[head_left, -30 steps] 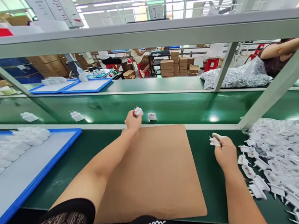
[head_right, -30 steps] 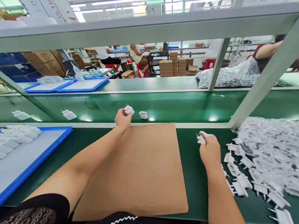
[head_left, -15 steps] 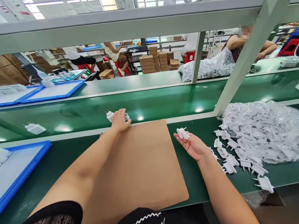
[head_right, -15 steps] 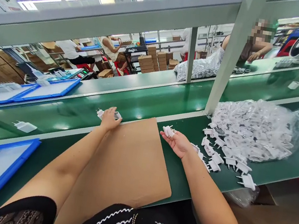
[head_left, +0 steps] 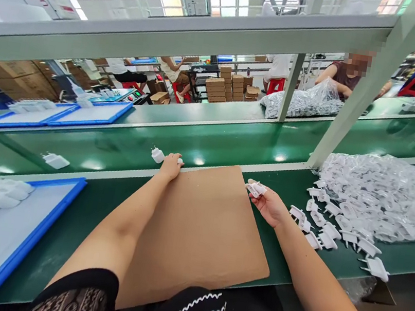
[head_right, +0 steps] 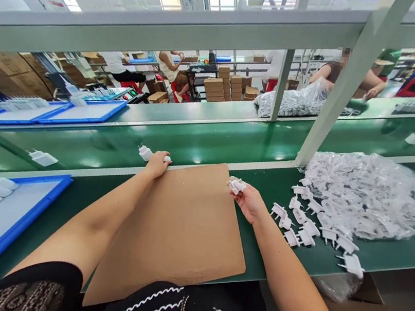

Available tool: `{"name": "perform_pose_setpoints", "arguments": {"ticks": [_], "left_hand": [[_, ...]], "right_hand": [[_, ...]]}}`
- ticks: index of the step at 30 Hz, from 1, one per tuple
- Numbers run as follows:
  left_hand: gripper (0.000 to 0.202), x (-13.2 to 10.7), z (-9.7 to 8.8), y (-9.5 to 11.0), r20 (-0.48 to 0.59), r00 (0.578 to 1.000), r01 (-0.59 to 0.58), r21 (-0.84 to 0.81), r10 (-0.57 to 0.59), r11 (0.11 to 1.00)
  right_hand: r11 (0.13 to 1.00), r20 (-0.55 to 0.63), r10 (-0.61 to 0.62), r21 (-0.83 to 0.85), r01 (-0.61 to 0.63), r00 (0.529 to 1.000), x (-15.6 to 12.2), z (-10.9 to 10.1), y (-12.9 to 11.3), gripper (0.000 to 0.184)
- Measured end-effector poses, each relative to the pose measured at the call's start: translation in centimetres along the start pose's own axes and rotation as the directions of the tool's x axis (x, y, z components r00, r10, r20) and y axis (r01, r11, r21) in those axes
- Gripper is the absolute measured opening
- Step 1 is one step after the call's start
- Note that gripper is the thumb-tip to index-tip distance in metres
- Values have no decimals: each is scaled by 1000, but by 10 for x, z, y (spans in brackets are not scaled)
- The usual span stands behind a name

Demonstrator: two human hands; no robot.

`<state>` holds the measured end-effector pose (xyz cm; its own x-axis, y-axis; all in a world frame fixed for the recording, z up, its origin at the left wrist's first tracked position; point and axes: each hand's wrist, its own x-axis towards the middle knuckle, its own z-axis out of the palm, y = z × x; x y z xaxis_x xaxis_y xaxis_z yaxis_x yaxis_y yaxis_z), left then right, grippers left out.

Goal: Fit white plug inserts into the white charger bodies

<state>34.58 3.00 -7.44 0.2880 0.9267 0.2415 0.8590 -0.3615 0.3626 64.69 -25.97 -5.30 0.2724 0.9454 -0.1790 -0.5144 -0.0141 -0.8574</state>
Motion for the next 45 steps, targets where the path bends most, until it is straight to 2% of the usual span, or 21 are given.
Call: {"name": "perform_pose_setpoints", "arguments": {"ticks": [2,4,7,10,12,14,16,17,20,22,24,26,30,35,38,40,45], "left_hand": [[33,-5,-5,5,-8,1000,-6,-19,6,1000],[38,-20,-9,21,-11,1000,-29,-41,28,999],[48,-63,-5,62,57,986,-146,-147,156,978],[49,-117,8,107,162,918,-295,-330,362,897],[47,-145,16,129,186,882,-324,-430,434,843],[55,-162,22,139,164,882,-293,-544,442,786],[67,-167,25,139,135,889,-250,-655,437,713],[64,-167,25,137,129,883,-245,-694,452,677],[25,-163,22,131,132,843,-272,-733,522,623],[13,-160,21,130,142,832,-270,-741,536,615],[13,-159,20,131,149,832,-250,-758,534,603],[11,-159,21,133,152,830,-234,-779,537,582],[10,-158,22,133,155,829,-210,-804,538,556],[13,-157,23,131,160,827,-199,-814,539,546],[12,-157,23,131,150,830,-204,-815,537,542],[11,-158,22,132,148,832,-203,-816,535,541],[11,-158,20,133,169,833,-196,-800,527,567]], "right_hand": [[999,6,12,-31,-12,1000,-1,2,0,30],[998,6,17,-55,-17,1000,-2,3,1,32],[997,-5,31,-76,-31,1000,-4,3,4,35],[996,12,43,-82,-42,999,-6,3,7,44],[990,20,18,-137,-15,1000,-8,4,9,50],[955,-15,-58,-292,51,998,-10,6,11,49],[850,-54,-196,-507,142,979,-11,9,15,42],[772,-44,-276,-605,194,960,-12,11,16,38],[529,108,-458,-765,368,883,-16,18,20,27],[381,259,-503,-790,480,825,-18,24,22,19],[250,388,-501,-791,559,774,-20,28,24,18],[149,465,-478,-793,590,745,-19,31,25,20],[4,520,-439,-814,581,733,-17,31,28,24],[-226,666,-397,-738,636,632,-15,36,21,23],[-333,702,-339,-713,617,627,-13,43,12,28],[-363,718,-295,-695,621,631,-12,48,5,28],[-366,755,-201,-649,667,625,-9,57,-2,29]]}}
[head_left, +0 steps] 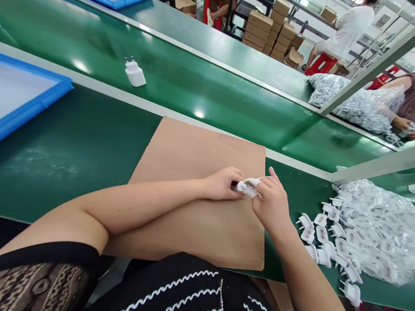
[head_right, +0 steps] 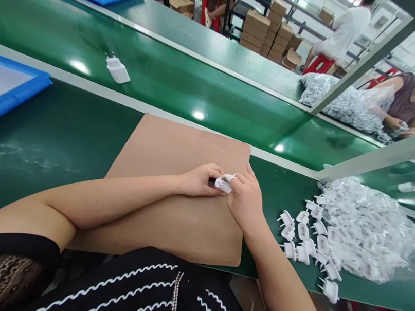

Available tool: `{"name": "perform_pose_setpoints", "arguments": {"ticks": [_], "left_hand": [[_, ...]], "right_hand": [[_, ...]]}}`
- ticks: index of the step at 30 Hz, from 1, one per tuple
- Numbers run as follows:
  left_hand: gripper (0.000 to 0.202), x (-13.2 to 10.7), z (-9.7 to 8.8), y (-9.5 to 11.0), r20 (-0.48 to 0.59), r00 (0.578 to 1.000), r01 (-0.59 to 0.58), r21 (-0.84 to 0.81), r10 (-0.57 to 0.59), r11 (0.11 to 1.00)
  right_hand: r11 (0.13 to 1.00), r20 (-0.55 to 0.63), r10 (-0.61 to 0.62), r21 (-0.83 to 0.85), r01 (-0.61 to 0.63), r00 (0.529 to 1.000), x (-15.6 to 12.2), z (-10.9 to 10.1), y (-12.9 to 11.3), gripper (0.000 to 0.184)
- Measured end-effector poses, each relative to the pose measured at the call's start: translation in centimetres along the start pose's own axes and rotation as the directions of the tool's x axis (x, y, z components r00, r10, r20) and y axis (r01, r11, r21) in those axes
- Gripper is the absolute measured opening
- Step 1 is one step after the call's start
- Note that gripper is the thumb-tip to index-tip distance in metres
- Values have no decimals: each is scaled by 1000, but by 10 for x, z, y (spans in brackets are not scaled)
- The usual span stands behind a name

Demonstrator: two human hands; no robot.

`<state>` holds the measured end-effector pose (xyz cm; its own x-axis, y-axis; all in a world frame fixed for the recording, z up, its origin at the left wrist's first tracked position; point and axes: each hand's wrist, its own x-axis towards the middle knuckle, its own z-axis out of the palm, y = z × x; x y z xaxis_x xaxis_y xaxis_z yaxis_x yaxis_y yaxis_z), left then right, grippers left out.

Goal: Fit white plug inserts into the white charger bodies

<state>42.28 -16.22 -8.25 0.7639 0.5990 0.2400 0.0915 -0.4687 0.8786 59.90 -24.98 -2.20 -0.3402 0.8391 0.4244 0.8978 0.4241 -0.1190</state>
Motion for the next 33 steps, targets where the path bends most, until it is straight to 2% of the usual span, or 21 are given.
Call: {"name": "perform_pose_setpoints", "arguments": {"ticks": [9,14,21,24,30,33], "left_hand": [[12,0,1,-2,-4,1000,-11,10,11,1000],[12,1,2,-4,-15,999,-32,9,32,999],[11,1,4,-7,-13,999,-48,14,48,999],[13,1,4,-8,-10,998,-56,14,56,998],[16,1,1,-5,-3,1000,-8,22,8,1000],[16,-1,2,-3,-10,1000,-9,26,10,1000]], "right_hand": [[997,-24,18,-74,-19,1000,-7,0,-6,34],[988,42,54,-146,-47,998,-11,-5,-8,34],[989,5,106,-100,-105,994,-9,-3,-9,29],[985,45,130,-120,-124,990,-4,-5,-9,25],[972,213,177,-191,-137,961,10,-12,-12,22],[964,195,231,-178,-197,953,9,-11,-14,21]]}}
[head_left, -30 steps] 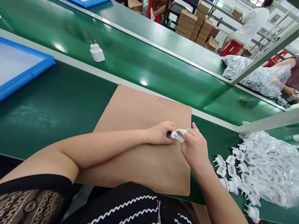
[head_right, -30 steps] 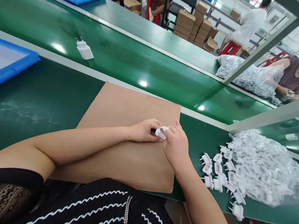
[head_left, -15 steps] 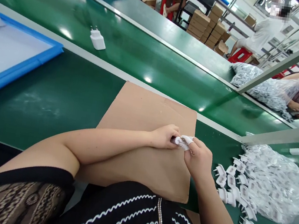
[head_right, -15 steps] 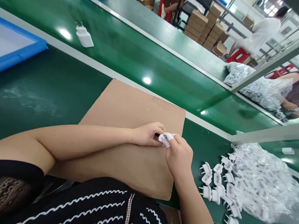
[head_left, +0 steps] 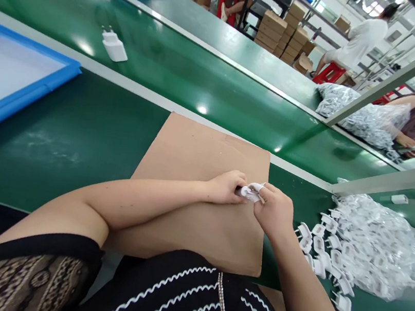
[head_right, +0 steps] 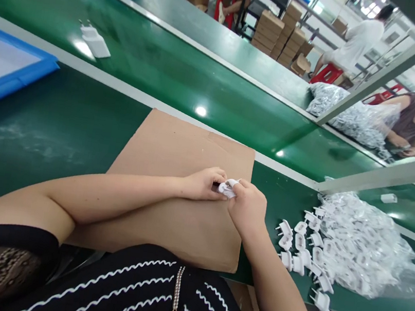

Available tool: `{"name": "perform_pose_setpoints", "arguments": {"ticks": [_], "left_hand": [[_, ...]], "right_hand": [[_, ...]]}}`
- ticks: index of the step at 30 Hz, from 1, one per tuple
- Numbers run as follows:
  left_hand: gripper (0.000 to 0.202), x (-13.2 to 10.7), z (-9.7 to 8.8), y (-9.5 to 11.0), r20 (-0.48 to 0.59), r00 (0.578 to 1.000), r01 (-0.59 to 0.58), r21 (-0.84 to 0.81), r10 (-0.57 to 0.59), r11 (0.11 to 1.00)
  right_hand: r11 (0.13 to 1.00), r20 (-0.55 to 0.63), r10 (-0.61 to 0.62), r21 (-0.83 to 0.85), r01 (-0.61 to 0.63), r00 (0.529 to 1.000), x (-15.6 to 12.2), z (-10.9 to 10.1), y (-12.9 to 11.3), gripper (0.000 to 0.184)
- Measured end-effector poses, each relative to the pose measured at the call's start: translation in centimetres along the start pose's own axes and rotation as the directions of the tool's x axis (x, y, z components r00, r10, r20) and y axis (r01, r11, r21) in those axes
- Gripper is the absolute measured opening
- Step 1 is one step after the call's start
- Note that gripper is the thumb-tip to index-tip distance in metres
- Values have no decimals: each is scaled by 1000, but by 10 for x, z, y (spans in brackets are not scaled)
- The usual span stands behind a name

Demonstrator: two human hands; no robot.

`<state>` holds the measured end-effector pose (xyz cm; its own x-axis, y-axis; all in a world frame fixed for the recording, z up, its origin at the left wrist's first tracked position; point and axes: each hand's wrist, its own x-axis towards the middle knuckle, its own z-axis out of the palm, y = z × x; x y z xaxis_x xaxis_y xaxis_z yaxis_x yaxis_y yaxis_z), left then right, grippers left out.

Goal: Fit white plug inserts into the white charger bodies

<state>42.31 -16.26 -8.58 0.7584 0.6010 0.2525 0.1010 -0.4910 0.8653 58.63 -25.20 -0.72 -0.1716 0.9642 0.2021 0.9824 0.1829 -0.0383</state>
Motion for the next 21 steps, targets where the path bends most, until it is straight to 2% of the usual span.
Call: {"name": "perform_pose_setpoints", "arguments": {"ticks": [4,9,11,13,15,16,18,21], "left_hand": [[19,-3,5,0,-29,1000,-4,26,4,1000],[21,-6,8,-1,-20,1000,8,66,-7,998],[20,-8,9,-1,-16,1000,6,43,-6,999],[35,-10,10,-1,-27,999,-25,3,25,1000],[44,-12,9,-2,-22,997,-67,32,68,997],[40,-12,8,-2,-8,997,-82,77,83,994],[28,-13,6,0,33,996,-89,172,85,981],[27,-12,4,1,55,996,-74,216,64,974]], "right_hand": [[996,-38,76,42,-74,996,-8,7,-4,22],[962,13,212,174,-211,977,-9,10,-7,17],[947,-28,247,220,-235,969,-11,11,-9,17],[938,-94,274,246,-245,957,-15,15,-11,17],[930,-154,295,272,-247,943,-21,23,-14,16],[919,-188,311,311,-244,932,-24,28,-15,16],[855,-254,367,471,-217,895,-29,41,-16,19],[646,-272,489,752,-134,829,-32,60,-17,22]]}}
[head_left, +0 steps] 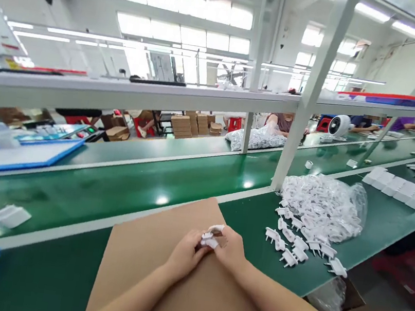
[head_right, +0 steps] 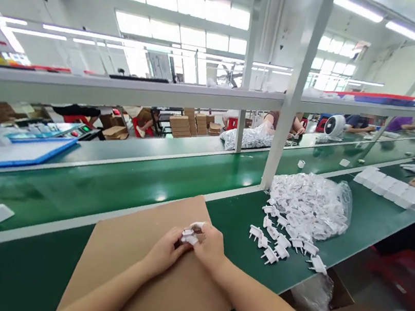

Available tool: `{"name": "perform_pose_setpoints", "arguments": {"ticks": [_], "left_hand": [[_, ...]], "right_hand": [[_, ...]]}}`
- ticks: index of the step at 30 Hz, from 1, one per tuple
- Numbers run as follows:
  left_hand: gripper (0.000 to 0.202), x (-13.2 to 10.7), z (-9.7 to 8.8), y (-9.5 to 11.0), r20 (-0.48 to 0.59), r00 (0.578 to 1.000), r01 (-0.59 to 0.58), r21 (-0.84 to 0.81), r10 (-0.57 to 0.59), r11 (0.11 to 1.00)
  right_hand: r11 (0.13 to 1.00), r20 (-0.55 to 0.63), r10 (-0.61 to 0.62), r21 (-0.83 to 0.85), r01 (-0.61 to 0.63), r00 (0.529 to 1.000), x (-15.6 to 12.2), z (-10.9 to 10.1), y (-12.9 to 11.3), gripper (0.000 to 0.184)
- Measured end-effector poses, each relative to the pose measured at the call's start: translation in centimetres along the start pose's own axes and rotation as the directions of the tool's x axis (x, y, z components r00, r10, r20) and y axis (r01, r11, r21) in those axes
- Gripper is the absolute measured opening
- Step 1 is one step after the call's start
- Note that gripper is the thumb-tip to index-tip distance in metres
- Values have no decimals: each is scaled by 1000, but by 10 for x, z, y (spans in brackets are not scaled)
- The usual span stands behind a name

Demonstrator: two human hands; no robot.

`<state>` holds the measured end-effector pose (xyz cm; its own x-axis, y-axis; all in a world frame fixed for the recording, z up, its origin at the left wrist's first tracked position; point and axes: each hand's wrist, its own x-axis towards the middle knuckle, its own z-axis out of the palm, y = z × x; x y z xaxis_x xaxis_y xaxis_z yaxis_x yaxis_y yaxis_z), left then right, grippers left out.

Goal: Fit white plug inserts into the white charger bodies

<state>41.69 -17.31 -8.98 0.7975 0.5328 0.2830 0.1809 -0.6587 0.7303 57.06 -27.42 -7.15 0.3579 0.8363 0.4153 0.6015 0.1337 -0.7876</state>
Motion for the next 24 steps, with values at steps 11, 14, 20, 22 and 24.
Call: {"name": "perform_pose_setpoints", "arguments": {"ticks": [11,14,20,22,24], "left_hand": [[23,4,11,-18,-36,991,132,6,-132,991],[18,9,9,-16,-48,990,135,46,-133,990],[14,27,-3,-23,-12,992,123,124,-122,985],[18,43,-14,-34,-34,987,162,106,-160,981],[28,64,-32,-51,-111,968,237,102,-226,966]], "right_hand": [[943,-21,65,329,-54,998,6,33,39,26],[936,45,63,343,-75,997,12,31,42,15],[939,91,116,315,-139,989,14,29,43,33],[940,56,167,294,-176,984,12,32,45,51],[944,31,194,267,-195,981,11,35,47,56]]}}
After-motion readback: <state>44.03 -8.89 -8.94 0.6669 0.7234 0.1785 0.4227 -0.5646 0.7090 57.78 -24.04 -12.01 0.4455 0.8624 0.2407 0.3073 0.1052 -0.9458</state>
